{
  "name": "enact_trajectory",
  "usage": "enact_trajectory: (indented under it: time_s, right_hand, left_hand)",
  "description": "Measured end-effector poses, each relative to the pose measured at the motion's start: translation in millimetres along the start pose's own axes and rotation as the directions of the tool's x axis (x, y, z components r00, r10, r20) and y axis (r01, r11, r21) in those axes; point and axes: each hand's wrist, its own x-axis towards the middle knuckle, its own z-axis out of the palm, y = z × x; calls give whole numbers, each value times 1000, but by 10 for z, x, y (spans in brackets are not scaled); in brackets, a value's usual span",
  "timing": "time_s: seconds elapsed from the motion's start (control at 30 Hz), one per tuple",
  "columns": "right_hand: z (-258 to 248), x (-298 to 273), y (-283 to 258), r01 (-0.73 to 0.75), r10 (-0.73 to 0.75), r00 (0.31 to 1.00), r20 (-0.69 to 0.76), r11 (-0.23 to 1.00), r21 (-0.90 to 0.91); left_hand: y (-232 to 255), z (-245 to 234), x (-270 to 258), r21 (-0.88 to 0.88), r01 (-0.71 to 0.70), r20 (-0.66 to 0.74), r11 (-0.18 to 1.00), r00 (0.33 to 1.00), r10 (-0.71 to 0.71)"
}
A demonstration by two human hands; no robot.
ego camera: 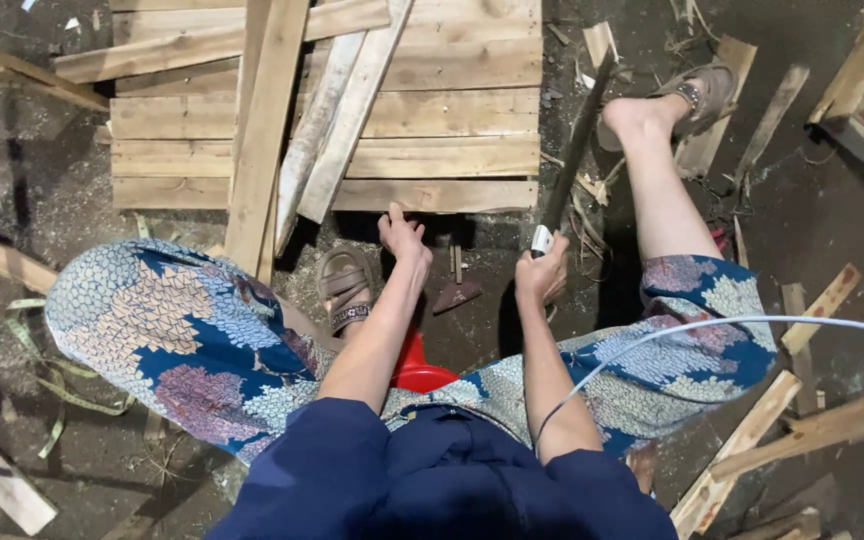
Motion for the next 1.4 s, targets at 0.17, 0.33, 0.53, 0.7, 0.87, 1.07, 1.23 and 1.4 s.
enact_trajectory:
  time_s: [0.17, 0.33, 0.53, 0.7, 0.87, 1.07, 1.23, 1.4]
  right_hand:
    - [103, -122, 101, 121, -120, 992, 32, 992, -46]
    - [229, -170, 194, 232, -233, 972, -1, 968, -93]
    - [213, -229, 134, 334, -333, 942, 26, 940, -73]
    - [270, -185, 190, 386, -378, 922, 81, 916, -112]
    - [507, -47, 365, 304, -291, 951, 108, 943, -135]
    - [317, 476, 41, 63, -71, 997, -3, 870, 490]
    - [-229, 490, -767, -279, -55, 922, 382, 588, 759]
    - [-11, 702, -762, -417, -133, 831, 540, 493, 764]
  left_hand:
    - [244, -169, 254, -8, -38, -159, 999, 987, 36]
    - [1037, -139, -367, 547, -279, -259, 789, 840, 476]
    - [1456, -91, -109, 803, -593, 368, -59, 416, 832]
    - [1702, -281, 204, 797, -566, 523, -213, 469, 711]
    - [1571, -159, -420, 759, -610, 573, -228, 459, 679]
    - [523, -185, -568, 682, -724, 394, 102, 482, 783]
    - [150, -197, 82, 313, -110, -61, 943, 989, 135]
    - [944, -99, -238, -240, 311, 351, 920, 911, -216]
